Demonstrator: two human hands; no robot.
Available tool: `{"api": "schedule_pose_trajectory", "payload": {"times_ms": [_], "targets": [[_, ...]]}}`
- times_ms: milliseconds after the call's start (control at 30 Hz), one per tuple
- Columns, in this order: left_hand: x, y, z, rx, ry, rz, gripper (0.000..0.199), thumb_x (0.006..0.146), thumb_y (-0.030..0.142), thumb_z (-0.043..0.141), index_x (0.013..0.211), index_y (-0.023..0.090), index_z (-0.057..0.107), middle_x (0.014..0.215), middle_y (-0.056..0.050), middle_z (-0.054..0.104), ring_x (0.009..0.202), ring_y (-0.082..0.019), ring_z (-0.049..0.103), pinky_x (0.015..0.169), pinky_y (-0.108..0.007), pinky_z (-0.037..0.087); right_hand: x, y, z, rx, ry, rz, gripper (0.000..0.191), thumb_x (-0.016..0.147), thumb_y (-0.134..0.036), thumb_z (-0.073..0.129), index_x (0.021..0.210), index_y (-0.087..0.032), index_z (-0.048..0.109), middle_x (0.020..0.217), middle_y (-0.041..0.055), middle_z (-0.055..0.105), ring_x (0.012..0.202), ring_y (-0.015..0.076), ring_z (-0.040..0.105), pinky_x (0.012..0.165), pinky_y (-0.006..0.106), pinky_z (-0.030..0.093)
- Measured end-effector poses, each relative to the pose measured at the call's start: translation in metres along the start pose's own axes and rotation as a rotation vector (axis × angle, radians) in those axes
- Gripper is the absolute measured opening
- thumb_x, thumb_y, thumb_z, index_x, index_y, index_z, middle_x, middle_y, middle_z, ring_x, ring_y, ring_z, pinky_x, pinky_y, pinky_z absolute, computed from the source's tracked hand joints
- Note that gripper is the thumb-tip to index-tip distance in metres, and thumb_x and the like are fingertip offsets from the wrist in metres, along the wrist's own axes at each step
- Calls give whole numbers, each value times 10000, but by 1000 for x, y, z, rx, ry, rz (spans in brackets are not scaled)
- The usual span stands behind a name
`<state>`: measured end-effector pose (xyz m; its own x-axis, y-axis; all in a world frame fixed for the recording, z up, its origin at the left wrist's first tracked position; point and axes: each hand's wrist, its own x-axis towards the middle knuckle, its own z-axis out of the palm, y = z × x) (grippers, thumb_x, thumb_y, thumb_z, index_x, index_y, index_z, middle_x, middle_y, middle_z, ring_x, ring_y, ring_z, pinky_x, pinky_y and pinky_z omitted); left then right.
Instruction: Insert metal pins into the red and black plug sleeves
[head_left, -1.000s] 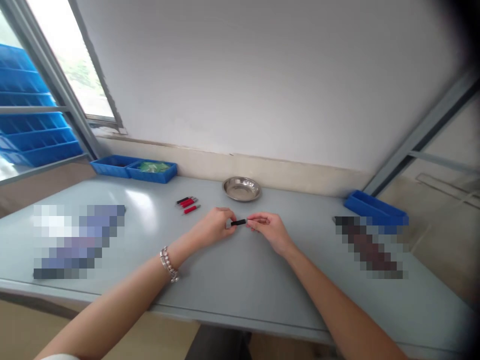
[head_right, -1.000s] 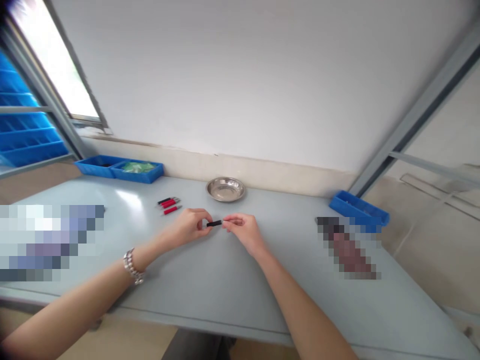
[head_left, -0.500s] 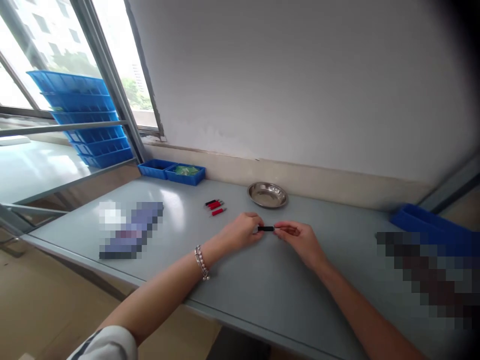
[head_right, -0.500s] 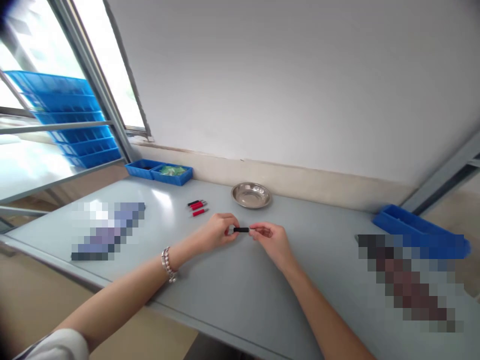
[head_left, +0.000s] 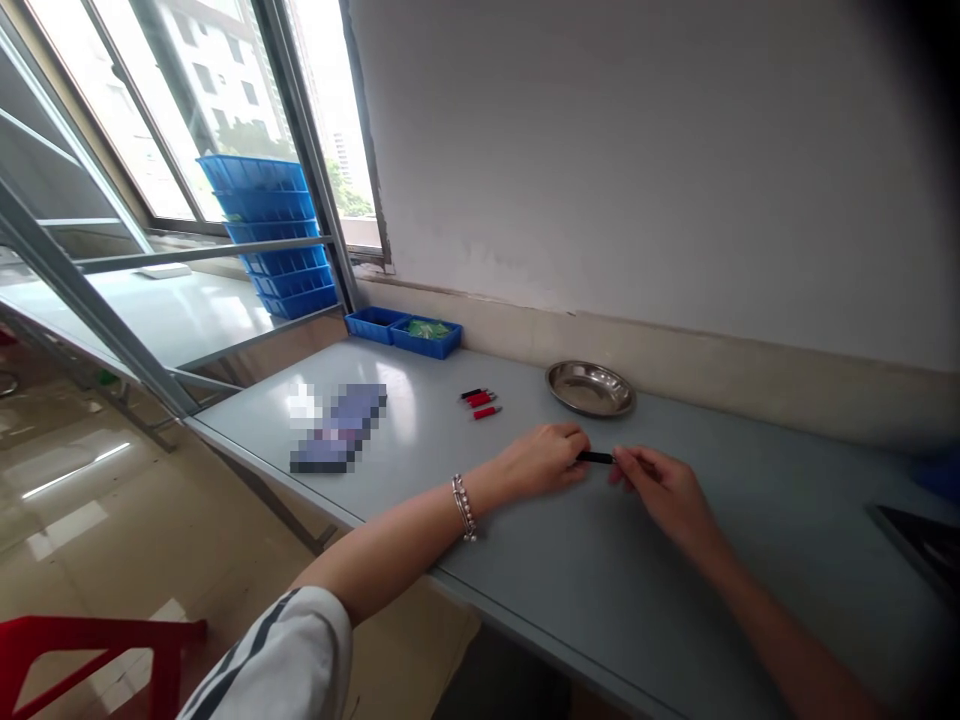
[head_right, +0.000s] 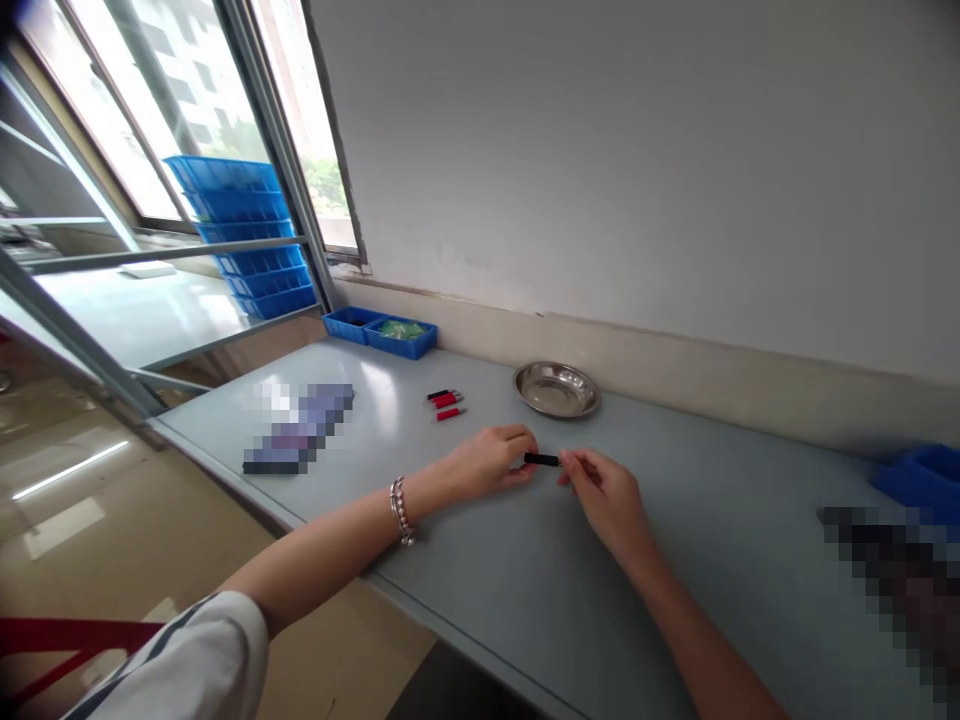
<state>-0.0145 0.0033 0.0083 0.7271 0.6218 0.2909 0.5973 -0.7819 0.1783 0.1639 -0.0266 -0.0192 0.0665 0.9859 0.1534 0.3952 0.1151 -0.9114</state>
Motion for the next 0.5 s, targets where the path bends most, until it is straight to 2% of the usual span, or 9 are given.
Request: {"api": "schedule_pose_trajectory", "payload": {"times_ms": [100,233,400,500], "targets": [[0,-3,3,-16,13,12,173,802,243,492,920,137,560,926,-72,584,709,-135,560,577,-222,401,0,-5,0,86,-3,21,398,629,-506,624,850,-177,598,642,45,647,569,160,568,525,270,446],[0,-4,3,-22,8,8,173,791,234,503,925,140,561,932,-65,584,715,-134,556,577,-219,400,-1,-8,0,122,-4,14,378,568,-502,672,754,-180,605,592,36,636,581,174,595,550,277,460],[-1,-2,1,-34,6,9,169,782,227,515,919,141,563,933,-57,588,689,-123,548,563,-215,387,0,-1,-3,7,-76,-21,362,701,-534,544,643,-180,595,585,51,636,527,153,563,515,269,425],[-1,-1,1,-49,22,5,171,784,220,514,925,137,564,929,-54,593,687,-120,545,577,-214,389,0,-1,-3,-20,-80,-1,365,736,-527,503,730,-176,602,602,55,643,505,151,550,502,276,414]]}}
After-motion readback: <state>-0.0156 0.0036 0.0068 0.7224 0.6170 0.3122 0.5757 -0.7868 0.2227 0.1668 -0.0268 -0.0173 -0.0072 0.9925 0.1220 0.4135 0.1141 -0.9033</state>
